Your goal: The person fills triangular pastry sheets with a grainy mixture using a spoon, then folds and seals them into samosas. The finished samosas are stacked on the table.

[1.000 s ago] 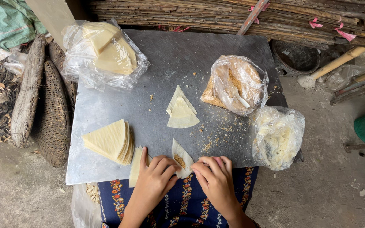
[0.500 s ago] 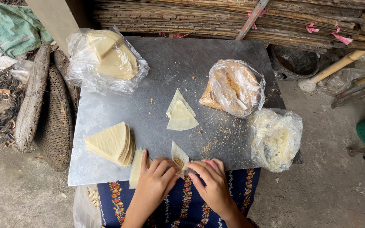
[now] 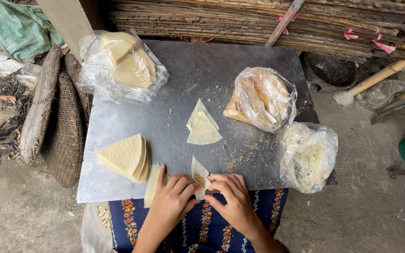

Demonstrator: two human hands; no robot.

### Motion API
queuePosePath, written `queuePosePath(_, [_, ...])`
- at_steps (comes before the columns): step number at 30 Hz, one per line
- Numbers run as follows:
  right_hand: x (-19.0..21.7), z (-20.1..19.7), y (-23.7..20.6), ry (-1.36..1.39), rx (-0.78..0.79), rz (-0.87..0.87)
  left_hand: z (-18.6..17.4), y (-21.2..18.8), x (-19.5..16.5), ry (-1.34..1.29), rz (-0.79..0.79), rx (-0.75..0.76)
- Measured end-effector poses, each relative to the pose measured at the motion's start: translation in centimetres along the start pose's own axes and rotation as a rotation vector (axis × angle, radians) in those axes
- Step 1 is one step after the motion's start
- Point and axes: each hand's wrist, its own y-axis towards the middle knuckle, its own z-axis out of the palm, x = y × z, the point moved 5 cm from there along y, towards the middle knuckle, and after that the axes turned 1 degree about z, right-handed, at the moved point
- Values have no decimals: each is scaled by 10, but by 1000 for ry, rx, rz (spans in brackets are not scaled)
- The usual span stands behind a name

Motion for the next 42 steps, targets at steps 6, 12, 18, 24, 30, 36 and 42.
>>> queuePosePath(6, [6,-2,3,-27,31,-25,1,0,0,50,-12,4])
queuePosePath(12, [14,1,8,-97,21,-84,-3,2,0,-10,-17,-84])
queuePosePath(18, [-4,5,28,71,25,84,3,10,6,-30,-193,-124])
queuePosePath(24, [-11,13,46,114,93,263,3,25,12,6,-190,-173])
queuePosePath(30, [2,5,51,96,84,185,1,23,12,-37,-186,-151])
queuePosePath(36, [9,1,44,78,156,56,-4,22,14,-99,-190,-172])
queuePosePath(42, [3,14,45,120,109,140,-8,18,11,-178,-220,-172])
